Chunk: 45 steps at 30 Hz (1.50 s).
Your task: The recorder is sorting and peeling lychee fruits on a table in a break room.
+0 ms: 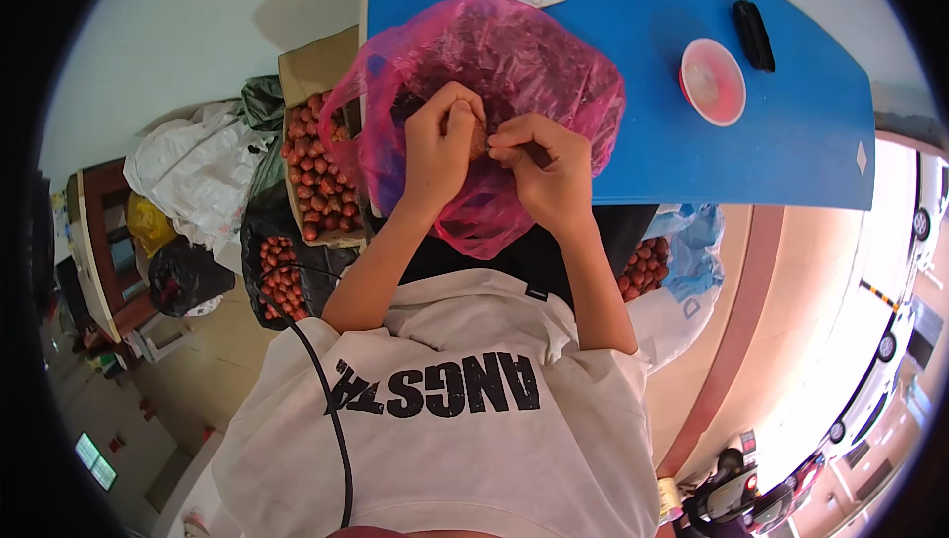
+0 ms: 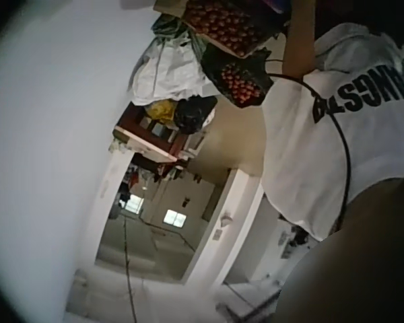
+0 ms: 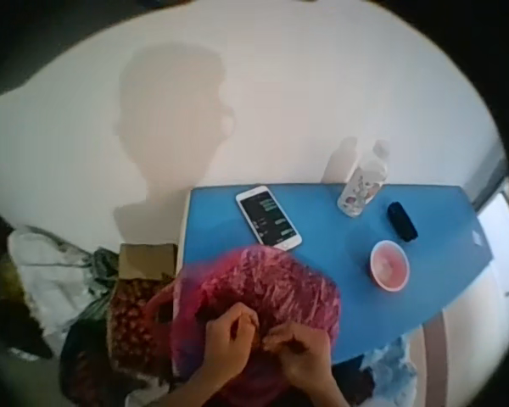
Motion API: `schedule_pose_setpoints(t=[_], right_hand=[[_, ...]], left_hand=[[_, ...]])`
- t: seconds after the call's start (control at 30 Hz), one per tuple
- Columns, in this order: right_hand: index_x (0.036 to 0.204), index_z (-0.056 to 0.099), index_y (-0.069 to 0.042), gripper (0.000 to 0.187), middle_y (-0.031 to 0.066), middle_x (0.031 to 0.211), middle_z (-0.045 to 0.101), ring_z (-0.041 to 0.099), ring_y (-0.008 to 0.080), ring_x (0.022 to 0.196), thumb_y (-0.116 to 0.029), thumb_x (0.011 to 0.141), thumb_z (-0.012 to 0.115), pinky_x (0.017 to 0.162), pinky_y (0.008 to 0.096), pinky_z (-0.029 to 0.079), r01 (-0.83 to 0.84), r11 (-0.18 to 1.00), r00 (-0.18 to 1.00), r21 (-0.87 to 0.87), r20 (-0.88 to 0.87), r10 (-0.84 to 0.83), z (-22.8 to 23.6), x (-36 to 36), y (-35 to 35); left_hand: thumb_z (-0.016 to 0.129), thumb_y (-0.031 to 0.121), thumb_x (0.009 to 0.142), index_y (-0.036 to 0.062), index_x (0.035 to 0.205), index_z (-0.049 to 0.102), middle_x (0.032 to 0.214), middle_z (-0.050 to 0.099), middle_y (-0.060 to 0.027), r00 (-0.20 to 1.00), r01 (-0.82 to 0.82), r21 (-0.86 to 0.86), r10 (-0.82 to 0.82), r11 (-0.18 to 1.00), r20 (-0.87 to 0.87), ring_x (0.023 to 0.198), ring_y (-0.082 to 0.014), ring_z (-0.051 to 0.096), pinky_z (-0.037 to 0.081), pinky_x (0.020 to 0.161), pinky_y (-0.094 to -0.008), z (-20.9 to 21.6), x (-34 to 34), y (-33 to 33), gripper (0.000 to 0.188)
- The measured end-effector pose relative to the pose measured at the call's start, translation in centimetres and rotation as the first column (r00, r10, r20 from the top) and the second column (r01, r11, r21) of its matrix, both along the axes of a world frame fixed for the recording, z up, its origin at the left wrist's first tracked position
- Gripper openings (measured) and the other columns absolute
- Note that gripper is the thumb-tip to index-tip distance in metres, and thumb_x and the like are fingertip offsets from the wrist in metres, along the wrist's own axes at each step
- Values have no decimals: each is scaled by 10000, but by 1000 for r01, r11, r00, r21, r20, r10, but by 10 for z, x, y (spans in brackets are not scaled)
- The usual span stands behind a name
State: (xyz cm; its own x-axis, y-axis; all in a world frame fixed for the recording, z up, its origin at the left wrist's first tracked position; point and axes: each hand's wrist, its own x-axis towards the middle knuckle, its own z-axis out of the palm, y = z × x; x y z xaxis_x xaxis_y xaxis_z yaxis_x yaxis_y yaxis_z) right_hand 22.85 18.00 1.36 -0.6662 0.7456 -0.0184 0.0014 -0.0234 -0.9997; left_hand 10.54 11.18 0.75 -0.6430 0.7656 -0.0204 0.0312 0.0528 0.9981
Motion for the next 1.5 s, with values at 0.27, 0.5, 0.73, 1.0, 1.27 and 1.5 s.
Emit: schedule_pose_setpoints(t=[0.27,0.5,0.73,1.0,1.27,1.5], right_hand=[[810,653,19,206,68,848,679,600,153,733,190,713,594,680,236,486,41,989,997,141,53,-49,22,7,-13],[821,640,5,169,78,777,610,527,172,698,127,730,566,655,242,448,493,849,847,188,119,-518,43,109,-53],[1048,691,-17,189,95,927,696,595,174,741,-33,889,589,641,256,485,349,867,350,356,809,-473,-49,245,-82],[1079,695,-43,175,96,1038,708,662,210,883,-65,927,612,682,285,539,195,608,560,769,422,-713,-10,92,-12],[1153,720,-205,268,148,1419,472,402,352,1295,-299,925,615,1069,463,354,-238,584,840,776,467,-278,12,-140,85],[1129,737,-227,283,189,1432,450,369,386,1321,-368,974,546,1083,493,317,-409,425,778,807,552,-300,11,-161,119]], left_hand=[[446,64,905,43,855,594,623,528,-15,993,116,50,-116,992,-9,540,-100,400,348,531,-244,23,-3,-18,158],[433,67,903,21,985,587,954,629,-121,934,177,312,-60,933,-351,772,-174,519,421,683,-258,54,-18,-59,181],[395,162,985,-12,953,609,1024,627,-129,825,-542,256,447,800,346,796,-160,545,431,714,-243,-33,-139,-151,278],[466,208,946,23,1008,615,1003,640,-124,715,-693,-66,696,718,67,849,-216,569,455,774,-300,-158,-217,-221,246],[587,323,861,80,1184,582,1108,597,-210,739,-673,-364,571,644,-357,973,-379,559,463,868,-427,-282,-286,-252,404],[641,384,821,140,1320,530,1236,526,-257,627,-774,-493,373,398,-684,1093,-472,516,455,935,-509,-377,-339,-284,566]])
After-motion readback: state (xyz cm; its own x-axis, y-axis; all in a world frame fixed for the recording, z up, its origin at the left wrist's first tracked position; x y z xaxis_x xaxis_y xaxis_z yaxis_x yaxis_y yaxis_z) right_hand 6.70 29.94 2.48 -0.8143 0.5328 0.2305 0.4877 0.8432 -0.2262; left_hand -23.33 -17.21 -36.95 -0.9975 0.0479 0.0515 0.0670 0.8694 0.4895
